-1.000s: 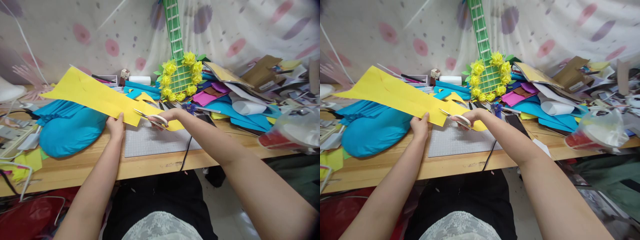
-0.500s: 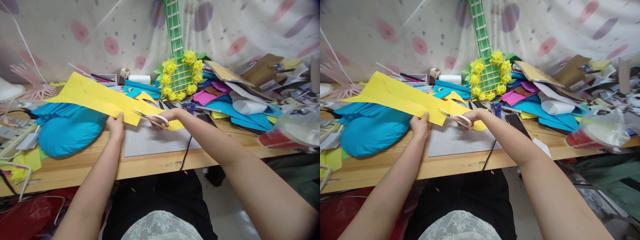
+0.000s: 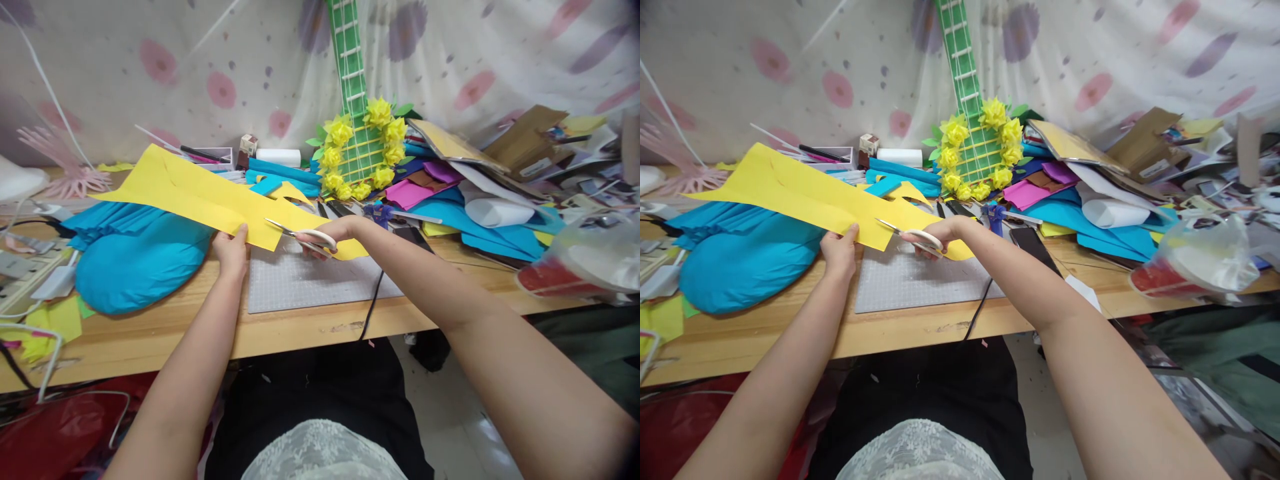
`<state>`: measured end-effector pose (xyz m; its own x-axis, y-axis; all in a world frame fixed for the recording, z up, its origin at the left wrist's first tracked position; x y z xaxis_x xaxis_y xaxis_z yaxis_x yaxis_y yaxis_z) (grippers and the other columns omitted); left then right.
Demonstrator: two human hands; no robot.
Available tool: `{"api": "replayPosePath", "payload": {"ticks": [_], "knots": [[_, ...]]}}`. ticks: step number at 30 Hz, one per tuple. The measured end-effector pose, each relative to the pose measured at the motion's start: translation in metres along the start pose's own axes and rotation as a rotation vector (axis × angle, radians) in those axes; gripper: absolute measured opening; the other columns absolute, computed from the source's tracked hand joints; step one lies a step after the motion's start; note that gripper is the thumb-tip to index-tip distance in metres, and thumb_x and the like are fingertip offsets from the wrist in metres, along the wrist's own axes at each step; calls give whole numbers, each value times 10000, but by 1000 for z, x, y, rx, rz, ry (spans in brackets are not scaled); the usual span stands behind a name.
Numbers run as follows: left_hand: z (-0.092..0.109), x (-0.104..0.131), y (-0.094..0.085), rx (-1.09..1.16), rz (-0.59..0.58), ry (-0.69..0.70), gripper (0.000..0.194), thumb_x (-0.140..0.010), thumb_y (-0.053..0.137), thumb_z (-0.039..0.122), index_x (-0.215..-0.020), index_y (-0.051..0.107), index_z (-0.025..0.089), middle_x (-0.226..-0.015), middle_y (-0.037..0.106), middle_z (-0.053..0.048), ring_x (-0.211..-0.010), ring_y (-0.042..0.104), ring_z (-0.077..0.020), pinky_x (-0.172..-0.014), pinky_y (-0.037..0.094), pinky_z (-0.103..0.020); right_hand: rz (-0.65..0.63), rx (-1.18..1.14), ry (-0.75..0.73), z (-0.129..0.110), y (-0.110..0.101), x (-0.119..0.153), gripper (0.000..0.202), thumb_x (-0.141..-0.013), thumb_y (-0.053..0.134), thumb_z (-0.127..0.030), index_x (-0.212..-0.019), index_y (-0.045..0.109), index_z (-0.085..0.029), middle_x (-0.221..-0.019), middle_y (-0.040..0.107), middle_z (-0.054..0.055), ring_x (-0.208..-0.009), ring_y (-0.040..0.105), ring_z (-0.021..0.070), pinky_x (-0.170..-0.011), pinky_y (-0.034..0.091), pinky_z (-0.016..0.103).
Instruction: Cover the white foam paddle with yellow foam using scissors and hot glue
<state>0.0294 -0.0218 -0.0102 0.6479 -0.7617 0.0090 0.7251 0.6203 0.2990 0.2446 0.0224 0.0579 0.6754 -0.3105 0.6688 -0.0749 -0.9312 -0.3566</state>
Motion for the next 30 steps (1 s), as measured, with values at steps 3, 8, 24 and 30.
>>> {"api": "replayPosePath", "payload": {"ticks": [3,8,24,30], "knots": [[0,0,0,2,1,-5,162,-676,669,133,-835,646,109,-925,700,-86,-772,667,-156,-787,550,-353,-14,-2,-10,1,-1,0,617,-865,350,-654,-1092,546,-114,-732,599,45,-617,576,110,-518,417,198],[-1,-1,-1,-7,-10,10,172,-675,675,152,-839,642,113,-930,692,-90,-819,668,-179,-799,546,-376,-11,11,-9,2,-1,0,607,-886,326,-632,-1109,538,-108,-726,596,44,-609,572,108,-508,409,197],[-1,0,-2,-18,-4,-21,178,-670,678,149,-840,638,112,-904,691,-85,-796,666,-172,-802,545,-388,21,101,2,4,-2,2,515,-863,452,-582,-1026,576,-110,-674,568,37,-610,538,115,-544,413,205],[-4,-3,-2,-27,-2,-11,174,-671,682,159,-834,641,114,-888,691,-83,-792,666,-174,-787,550,-389,-6,54,-5,4,-2,1,569,-884,362,-612,-1051,553,-104,-662,547,28,-576,523,105,-525,401,202]]}}
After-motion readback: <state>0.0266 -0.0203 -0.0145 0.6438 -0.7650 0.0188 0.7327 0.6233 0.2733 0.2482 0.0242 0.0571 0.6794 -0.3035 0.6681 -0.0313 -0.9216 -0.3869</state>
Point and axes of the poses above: each hand's wrist, its own x-axis away from the middle knuckle, its own y-axis out of the palm, z = x × y, the point moved 1 cm from there along -x, towards the middle knuckle
